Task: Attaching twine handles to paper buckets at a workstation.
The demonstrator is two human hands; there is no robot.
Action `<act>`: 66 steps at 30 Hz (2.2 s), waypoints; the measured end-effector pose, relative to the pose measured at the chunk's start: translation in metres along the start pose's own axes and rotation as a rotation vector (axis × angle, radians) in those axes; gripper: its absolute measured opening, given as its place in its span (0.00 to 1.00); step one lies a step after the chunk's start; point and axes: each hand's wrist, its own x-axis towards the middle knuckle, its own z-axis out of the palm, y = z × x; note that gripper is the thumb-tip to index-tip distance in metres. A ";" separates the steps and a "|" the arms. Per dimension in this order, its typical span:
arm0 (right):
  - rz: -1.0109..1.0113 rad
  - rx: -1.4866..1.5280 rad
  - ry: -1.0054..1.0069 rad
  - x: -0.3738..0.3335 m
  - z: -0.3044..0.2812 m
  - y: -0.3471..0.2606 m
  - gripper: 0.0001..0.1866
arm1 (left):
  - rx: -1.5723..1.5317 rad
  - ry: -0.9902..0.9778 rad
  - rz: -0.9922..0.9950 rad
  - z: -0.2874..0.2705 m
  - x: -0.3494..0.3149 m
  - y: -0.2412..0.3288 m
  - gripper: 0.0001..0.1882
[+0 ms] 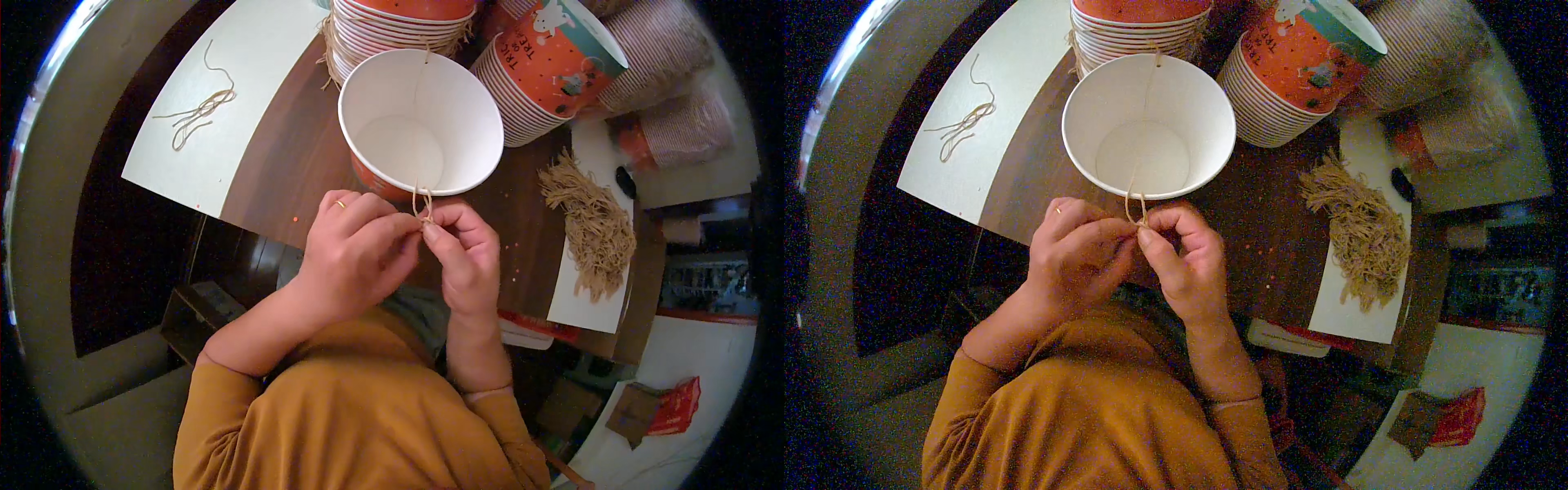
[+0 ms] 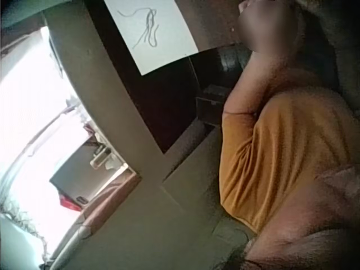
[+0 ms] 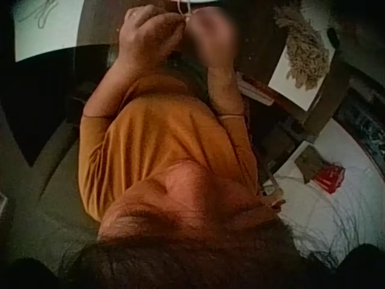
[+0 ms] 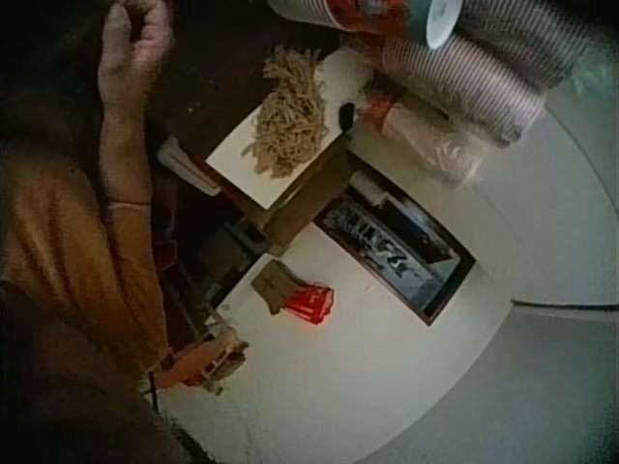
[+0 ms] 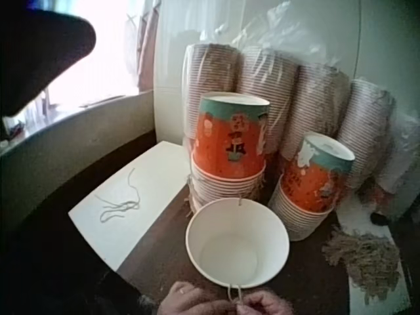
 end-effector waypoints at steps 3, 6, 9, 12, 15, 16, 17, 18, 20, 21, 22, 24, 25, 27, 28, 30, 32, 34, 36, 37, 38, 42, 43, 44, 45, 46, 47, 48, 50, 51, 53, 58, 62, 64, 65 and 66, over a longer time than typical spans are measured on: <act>-0.033 -0.027 -0.021 0.001 -0.002 0.004 0.05 | -0.085 -0.039 -0.091 -0.006 0.004 0.001 0.10; -0.069 -0.040 -0.003 0.001 -0.002 0.006 0.05 | -0.053 -0.099 -0.102 -0.009 0.007 0.002 0.09; 0.005 0.091 0.012 0.001 0.000 0.008 0.05 | -0.115 -0.154 -0.187 -0.015 0.008 0.005 0.08; -0.032 -0.001 0.037 0.001 -0.001 0.004 0.05 | -0.473 -0.317 -0.564 -0.025 0.007 0.004 0.07; -0.024 -0.022 0.026 0.002 0.001 -0.001 0.05 | -0.437 -0.283 -0.537 -0.026 0.006 0.001 0.08; -0.006 -0.002 0.005 0.001 0.002 -0.001 0.05 | -0.337 -0.200 -0.387 -0.024 0.004 0.002 0.10; 0.013 0.018 -0.014 0.001 0.002 -0.001 0.05 | -0.238 -0.119 -0.239 -0.022 0.003 0.003 0.11; 0.012 0.019 -0.012 0.001 0.002 -0.001 0.05 | -0.239 -0.120 -0.237 -0.019 0.004 0.003 0.11; 0.002 0.006 -0.027 0.000 0.003 -0.001 0.05 | -0.101 -0.082 -0.069 -0.016 0.006 0.003 0.11; 0.000 0.007 -0.026 0.000 0.003 -0.001 0.05 | -0.100 -0.083 -0.067 -0.016 0.005 0.002 0.11; -0.001 0.019 -0.031 -0.001 0.004 -0.001 0.04 | -0.062 -0.090 -0.036 -0.015 0.002 0.000 0.11; -0.008 0.031 -0.033 0.000 0.002 -0.001 0.04 | -0.022 -0.096 0.001 -0.014 0.002 -0.001 0.10; 0.008 0.060 -0.058 0.000 0.001 0.000 0.05 | -0.055 -0.105 -0.039 -0.014 0.001 0.000 0.09; 0.018 0.092 -0.078 0.002 -0.001 0.003 0.06 | -0.088 -0.116 -0.072 -0.014 0.001 0.000 0.09; 0.069 0.266 -0.103 0.006 -0.002 0.007 0.08 | -0.089 -0.117 -0.070 -0.014 0.001 -0.001 0.09; 0.219 0.514 -0.139 0.013 -0.004 0.005 0.14 | -0.092 -0.122 -0.063 -0.014 0.002 -0.002 0.09; 0.251 0.526 -0.123 0.013 0.000 0.003 0.12 | 0.034 -0.147 0.023 -0.016 0.003 -0.004 0.11; 0.283 0.538 -0.108 0.012 0.003 0.004 0.11 | 0.076 -0.134 0.095 -0.018 0.009 -0.003 0.11; 0.250 0.531 -0.048 0.013 0.006 0.006 0.09 | 0.117 -0.119 0.169 -0.019 0.013 -0.004 0.12; 0.245 0.534 -0.044 0.013 0.004 0.007 0.09 | 0.142 -0.123 0.262 -0.019 0.015 -0.006 0.12; 0.216 0.491 -0.059 0.012 0.002 0.008 0.09 | 0.169 -0.125 0.355 -0.020 0.016 -0.008 0.12; 0.194 0.448 -0.065 0.011 0.000 0.008 0.09 | 0.178 -0.281 0.495 -0.026 0.027 -0.012 0.12; 0.192 0.451 -0.065 0.011 0.000 0.007 0.09 | 0.180 -0.283 0.498 -0.026 0.028 -0.014 0.12; 0.190 0.455 -0.043 0.010 0.001 0.005 0.09 | 0.161 -0.295 0.519 -0.025 0.030 -0.016 0.13; 0.188 0.458 -0.022 0.010 0.001 0.003 0.09 | 0.142 -0.306 0.541 -0.024 0.031 -0.018 0.13; 0.183 0.460 -0.019 0.010 -0.002 0.004 0.09 | 0.141 -0.307 0.547 -0.023 0.032 -0.019 0.13; 0.189 0.443 -0.039 0.010 -0.006 0.006 0.08 | 0.118 -0.293 0.559 -0.022 0.033 -0.021 0.13; 0.195 0.425 -0.059 0.010 -0.010 0.008 0.08 | 0.097 -0.279 0.571 -0.022 0.034 -0.022 0.13; 0.176 0.420 -0.078 0.011 -0.013 0.011 0.08 | 0.066 -0.292 0.587 -0.021 0.035 -0.021 0.12; 0.160 0.413 -0.099 0.012 -0.015 0.012 0.08 | 0.036 -0.303 0.599 -0.021 0.035 -0.020 0.11; 0.159 0.402 -0.074 0.010 -0.015 0.009 0.08 | -0.031 -0.347 0.553 -0.019 0.034 -0.023 0.11; 0.088 0.335 -0.008 0.011 -0.017 0.008 0.09 | -0.119 -0.444 0.374 -0.021 0.029 -0.019 0.12; 0.052 0.149 0.005 0.015 -0.020 0.001 0.12 | -0.156 -0.463 0.255 -0.024 0.028 -0.018 0.11; 0.036 0.085 0.008 0.016 -0.022 0.000 0.13 | -0.156 -0.465 0.239 -0.026 0.028 -0.018 0.10; 0.007 0.037 0.024 0.016 -0.023 0.000 0.14 | -0.154 -0.460 0.220 -0.026 0.028 -0.016 0.10; -0.023 -0.013 0.039 0.016 -0.024 0.000 0.15 | -0.151 -0.454 0.201 -0.027 0.028 -0.015 0.09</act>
